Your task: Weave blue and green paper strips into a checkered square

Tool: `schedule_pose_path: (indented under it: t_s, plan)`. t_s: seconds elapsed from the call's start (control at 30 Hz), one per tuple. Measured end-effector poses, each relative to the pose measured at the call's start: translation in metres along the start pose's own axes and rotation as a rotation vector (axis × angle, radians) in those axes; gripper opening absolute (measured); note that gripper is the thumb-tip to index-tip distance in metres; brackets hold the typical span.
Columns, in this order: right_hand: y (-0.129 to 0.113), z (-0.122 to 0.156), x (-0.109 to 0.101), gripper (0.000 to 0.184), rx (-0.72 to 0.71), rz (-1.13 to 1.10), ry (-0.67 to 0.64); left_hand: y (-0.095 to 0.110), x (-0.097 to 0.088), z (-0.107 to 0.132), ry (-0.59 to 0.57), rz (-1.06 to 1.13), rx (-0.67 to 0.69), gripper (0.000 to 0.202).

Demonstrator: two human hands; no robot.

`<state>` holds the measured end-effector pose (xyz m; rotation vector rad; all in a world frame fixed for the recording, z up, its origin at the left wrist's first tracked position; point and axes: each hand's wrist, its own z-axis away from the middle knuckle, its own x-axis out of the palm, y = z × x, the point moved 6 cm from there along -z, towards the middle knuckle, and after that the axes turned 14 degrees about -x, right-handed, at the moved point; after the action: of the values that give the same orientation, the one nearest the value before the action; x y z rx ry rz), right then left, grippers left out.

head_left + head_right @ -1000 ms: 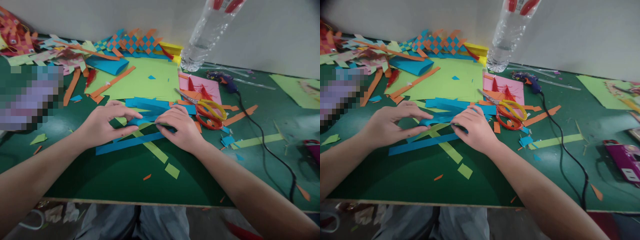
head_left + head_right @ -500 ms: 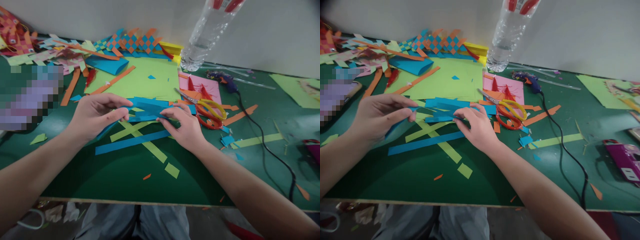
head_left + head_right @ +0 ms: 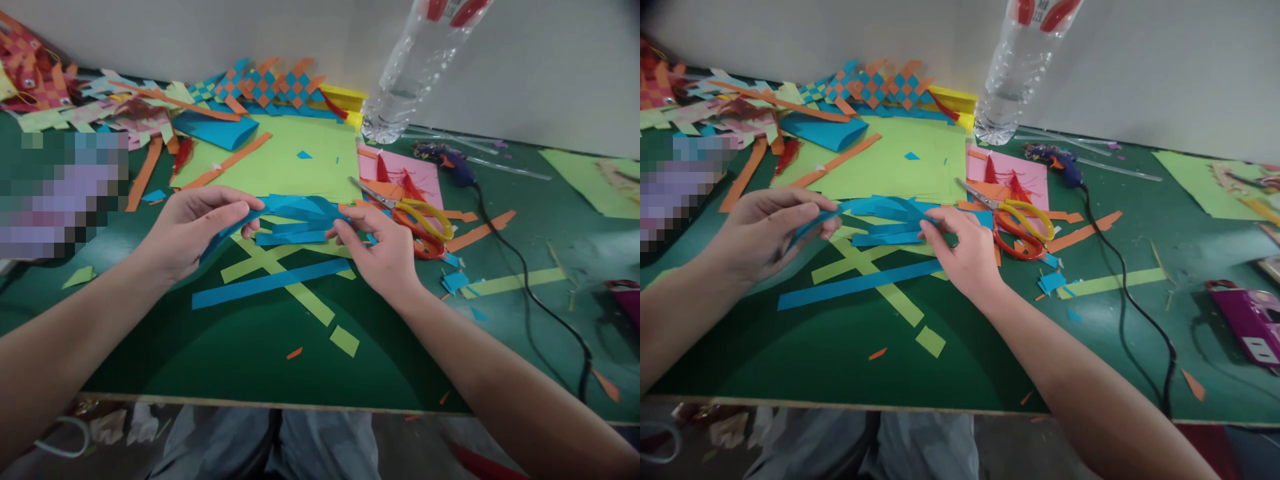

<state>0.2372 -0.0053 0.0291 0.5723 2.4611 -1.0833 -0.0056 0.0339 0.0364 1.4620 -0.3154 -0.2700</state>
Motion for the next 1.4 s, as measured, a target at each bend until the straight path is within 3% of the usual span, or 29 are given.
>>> schedule_pose_path:
  t_s: [0.23, 0.43, 0.53, 0.67, 0.83, 1.17, 1.4]
  plan:
    - [0.004, 0.003, -0.001, 0.024, 0.115, -0.097, 0.013, -0.005, -0.003, 0.0, 0.028, -0.165, -0.015, 0.019]
    - [0.0, 0.0, -0.004, 0.021, 0.055, -0.061, 0.027, -0.004, 0.008, 0.002, -0.154, -0.306, -0.064, 0.027]
    - [0.001, -0.001, -0.003, 0.028, 0.035, -0.048, -0.01, -0.01, 0.013, 0.005, -0.227, -0.293, -0.167, 0.037]
    - [-0.001, -0.002, -0.004, 0.034, -0.065, -0.009, -0.007, -0.018, 0.017, 0.008, -0.263, -0.28, -0.305, 0.05]
    - [-0.011, -0.003, -0.002, 0.043, -0.204, 0.025, -0.03, -0.016, 0.023, 0.009, -0.326, -0.306, -0.321, 0.058]
    - [-0.028, -0.001, 0.0, 0.046, -0.448, 0.125, -0.127, -0.03, 0.011, 0.003, -0.204, -0.297, -0.359, 0.063]
    - [-0.043, 0.005, 0.016, 0.053, -0.657, 0.044, -0.379, -0.026, 0.018, 0.003, -0.254, -0.236, -0.331, 0.066]
